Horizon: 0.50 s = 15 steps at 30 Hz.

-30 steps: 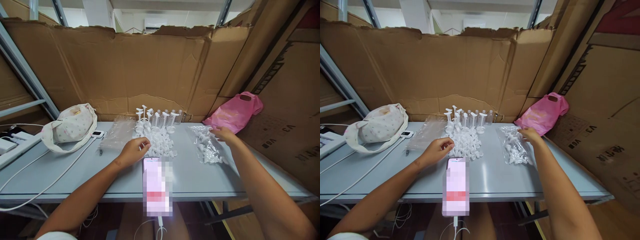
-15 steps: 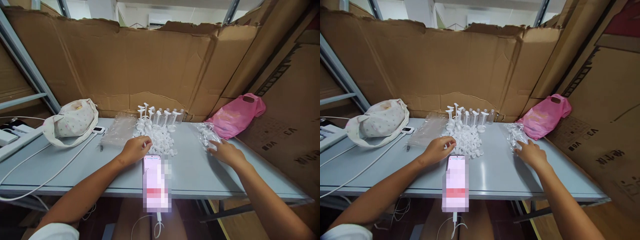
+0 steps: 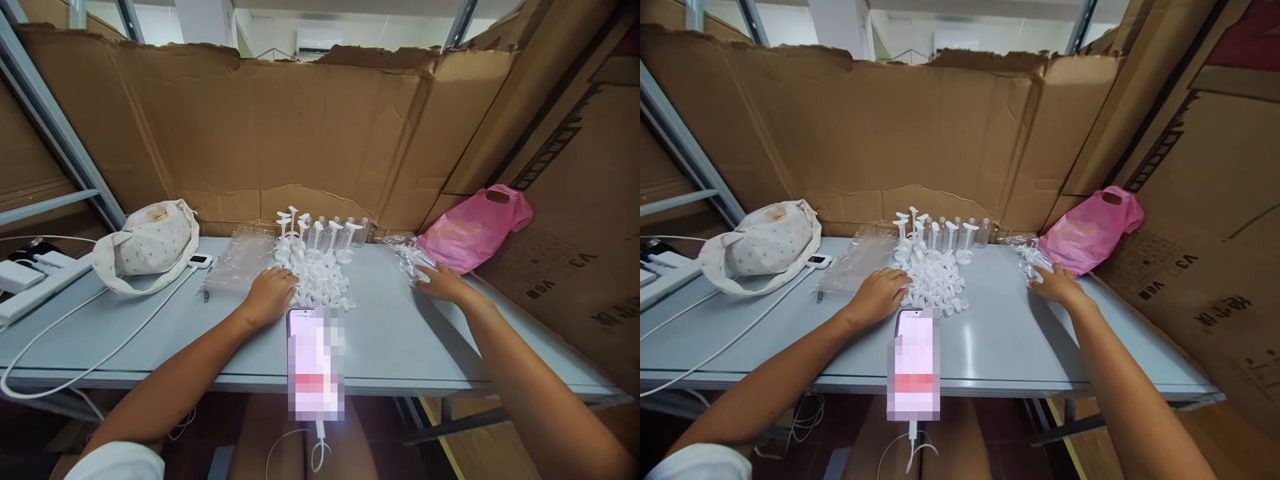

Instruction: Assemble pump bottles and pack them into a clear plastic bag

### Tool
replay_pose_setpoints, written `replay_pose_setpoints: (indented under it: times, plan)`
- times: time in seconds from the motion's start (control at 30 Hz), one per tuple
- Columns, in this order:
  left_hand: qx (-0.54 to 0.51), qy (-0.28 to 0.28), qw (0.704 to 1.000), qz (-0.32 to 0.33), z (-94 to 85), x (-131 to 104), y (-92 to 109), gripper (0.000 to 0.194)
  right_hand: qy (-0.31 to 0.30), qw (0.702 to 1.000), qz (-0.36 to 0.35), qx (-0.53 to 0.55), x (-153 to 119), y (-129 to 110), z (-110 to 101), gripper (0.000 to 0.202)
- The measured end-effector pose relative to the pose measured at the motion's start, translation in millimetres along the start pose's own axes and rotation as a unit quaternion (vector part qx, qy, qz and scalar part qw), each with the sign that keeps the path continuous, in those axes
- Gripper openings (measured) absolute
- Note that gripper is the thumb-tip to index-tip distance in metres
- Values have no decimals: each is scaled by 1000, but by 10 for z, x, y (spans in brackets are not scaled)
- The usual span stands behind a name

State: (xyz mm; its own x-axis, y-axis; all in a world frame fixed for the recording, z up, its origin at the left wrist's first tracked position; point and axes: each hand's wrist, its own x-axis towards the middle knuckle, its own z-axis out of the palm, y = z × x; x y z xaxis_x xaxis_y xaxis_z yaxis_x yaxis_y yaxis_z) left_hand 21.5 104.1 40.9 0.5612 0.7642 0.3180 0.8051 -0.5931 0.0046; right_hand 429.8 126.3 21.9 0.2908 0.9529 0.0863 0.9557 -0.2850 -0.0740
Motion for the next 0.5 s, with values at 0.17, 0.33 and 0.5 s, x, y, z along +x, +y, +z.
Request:
replay_pose_setpoints:
  times: [0.17, 0.33, 0.5]
  plan:
    - [4, -38, 999, 2, 29, 15, -22, 26, 84, 995, -58, 12, -213, -283, -169, 61]
    - [-48, -35, 998, 3, 46, 36, -33, 26, 131, 964, -218, 75, -382, -756, -403, 55]
    - [-91, -29, 995, -2, 73, 56, -53, 25, 156, 967, -110, 167, 12, -1058, -650, 41]
